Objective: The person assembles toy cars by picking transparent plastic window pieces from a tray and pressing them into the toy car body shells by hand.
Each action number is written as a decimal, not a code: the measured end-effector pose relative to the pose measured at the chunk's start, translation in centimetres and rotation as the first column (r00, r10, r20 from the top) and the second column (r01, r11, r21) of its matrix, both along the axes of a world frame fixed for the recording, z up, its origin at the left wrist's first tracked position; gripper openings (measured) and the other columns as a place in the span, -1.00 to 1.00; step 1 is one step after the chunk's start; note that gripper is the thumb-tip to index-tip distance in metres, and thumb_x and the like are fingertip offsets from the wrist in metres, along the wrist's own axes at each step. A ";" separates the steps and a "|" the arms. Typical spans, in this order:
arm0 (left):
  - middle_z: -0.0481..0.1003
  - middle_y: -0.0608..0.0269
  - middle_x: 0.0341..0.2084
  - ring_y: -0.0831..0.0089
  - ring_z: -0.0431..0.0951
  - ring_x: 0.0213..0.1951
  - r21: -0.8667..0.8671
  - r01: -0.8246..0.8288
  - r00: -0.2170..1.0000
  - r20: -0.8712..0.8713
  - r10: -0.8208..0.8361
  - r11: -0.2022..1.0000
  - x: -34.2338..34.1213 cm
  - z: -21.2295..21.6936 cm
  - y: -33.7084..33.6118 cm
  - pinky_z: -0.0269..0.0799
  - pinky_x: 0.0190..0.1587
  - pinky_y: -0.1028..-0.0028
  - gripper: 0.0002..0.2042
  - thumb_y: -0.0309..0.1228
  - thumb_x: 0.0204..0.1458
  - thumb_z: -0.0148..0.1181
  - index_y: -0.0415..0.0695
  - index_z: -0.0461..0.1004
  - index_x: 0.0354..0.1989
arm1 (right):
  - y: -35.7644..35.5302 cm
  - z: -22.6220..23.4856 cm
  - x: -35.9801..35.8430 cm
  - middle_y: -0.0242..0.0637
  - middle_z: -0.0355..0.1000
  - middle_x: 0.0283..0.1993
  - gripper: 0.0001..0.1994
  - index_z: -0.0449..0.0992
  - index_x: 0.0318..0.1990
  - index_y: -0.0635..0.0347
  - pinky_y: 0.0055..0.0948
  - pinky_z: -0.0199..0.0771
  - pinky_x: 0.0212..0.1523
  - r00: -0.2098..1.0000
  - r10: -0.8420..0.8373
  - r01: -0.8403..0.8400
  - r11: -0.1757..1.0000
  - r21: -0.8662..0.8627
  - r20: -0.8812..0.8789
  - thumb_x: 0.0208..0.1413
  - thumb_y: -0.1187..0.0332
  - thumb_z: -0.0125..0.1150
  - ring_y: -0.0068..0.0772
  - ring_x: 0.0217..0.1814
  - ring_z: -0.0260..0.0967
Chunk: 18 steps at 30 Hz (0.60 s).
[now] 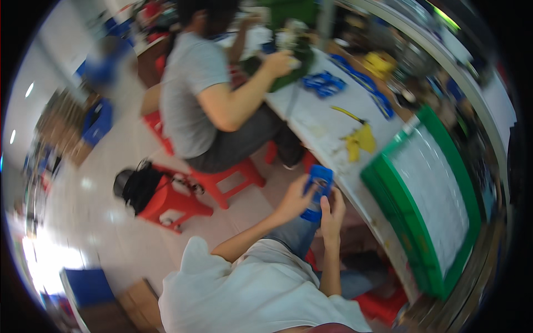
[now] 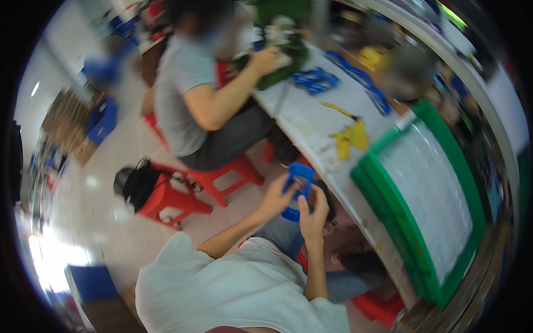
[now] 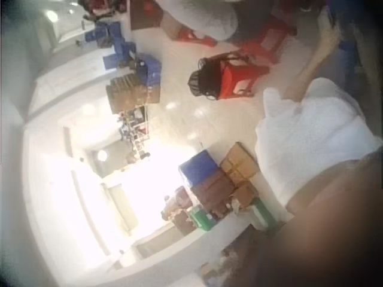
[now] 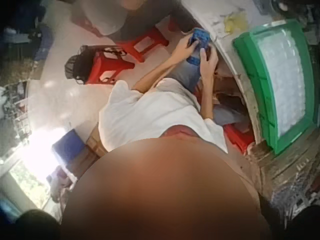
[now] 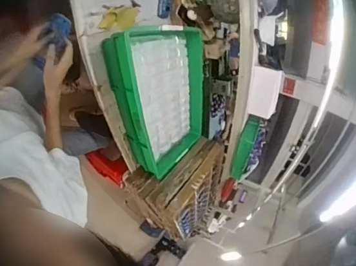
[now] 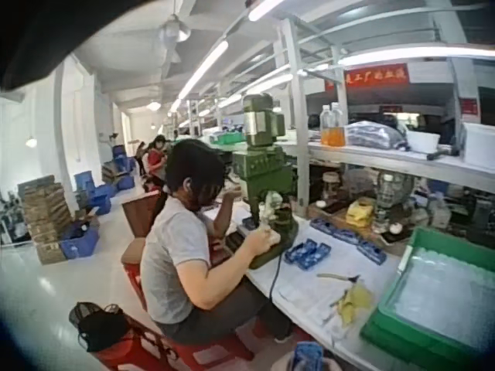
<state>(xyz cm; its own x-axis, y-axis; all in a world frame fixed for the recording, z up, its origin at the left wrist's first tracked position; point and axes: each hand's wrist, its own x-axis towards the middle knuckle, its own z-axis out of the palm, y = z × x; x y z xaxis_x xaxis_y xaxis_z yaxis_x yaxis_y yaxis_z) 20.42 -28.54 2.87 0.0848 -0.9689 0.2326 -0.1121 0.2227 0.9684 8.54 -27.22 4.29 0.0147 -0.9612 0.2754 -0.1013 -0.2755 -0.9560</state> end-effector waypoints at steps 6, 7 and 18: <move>0.47 0.17 -0.52 0.58 0.43 -0.45 0.139 0.194 0.977 0.056 -0.204 0.971 2.2 0.8 -9.1 0.34 -0.37 0.54 -0.79 -0.40 0.05 -0.05 -0.34 0.37 -0.31 | -5.4 1.5 -2.5 -0.24 0.33 -0.17 -0.71 0.30 -0.07 0.29 -0.55 0.28 -0.23 0.967 -0.160 0.143 0.985 -0.095 -0.196 0.02 0.47 -0.03 -0.46 -0.19 0.28; 0.45 0.09 -0.58 0.53 0.44 -0.48 0.124 0.189 0.969 0.138 -0.206 0.974 2.2 0.8 -11.1 0.34 -0.40 0.51 -0.78 -0.40 0.03 -0.04 -0.36 0.37 -0.36 | -6.6 1.2 -2.7 -0.18 0.33 -0.18 -0.71 0.31 -0.09 0.28 -0.54 0.29 -0.25 0.956 -0.207 0.181 0.974 -0.136 -0.209 -0.03 0.48 0.00 -0.40 -0.20 0.30; 0.42 -0.17 -0.50 -0.03 0.44 -0.43 0.163 0.139 0.742 0.636 -0.211 0.977 3.3 -1.1 -25.7 0.33 -0.35 0.24 -0.76 -0.36 -0.18 0.02 -0.35 0.38 -0.49 | -19.6 -4.5 -2.4 0.12 0.06 0.12 -0.54 0.27 -0.04 0.39 -0.08 -0.04 0.11 0.393 -0.518 0.522 0.806 -0.280 -0.760 -0.08 0.24 0.02 0.13 0.13 -0.01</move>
<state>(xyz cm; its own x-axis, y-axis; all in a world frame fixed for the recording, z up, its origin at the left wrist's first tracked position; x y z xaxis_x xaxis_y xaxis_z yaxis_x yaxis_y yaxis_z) 23.77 -54.21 1.75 -0.2241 -0.9719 0.0719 -0.6870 0.2099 0.6957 6.13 -46.85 -0.26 -0.2871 -0.8614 0.4190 -0.9076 0.1047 -0.4066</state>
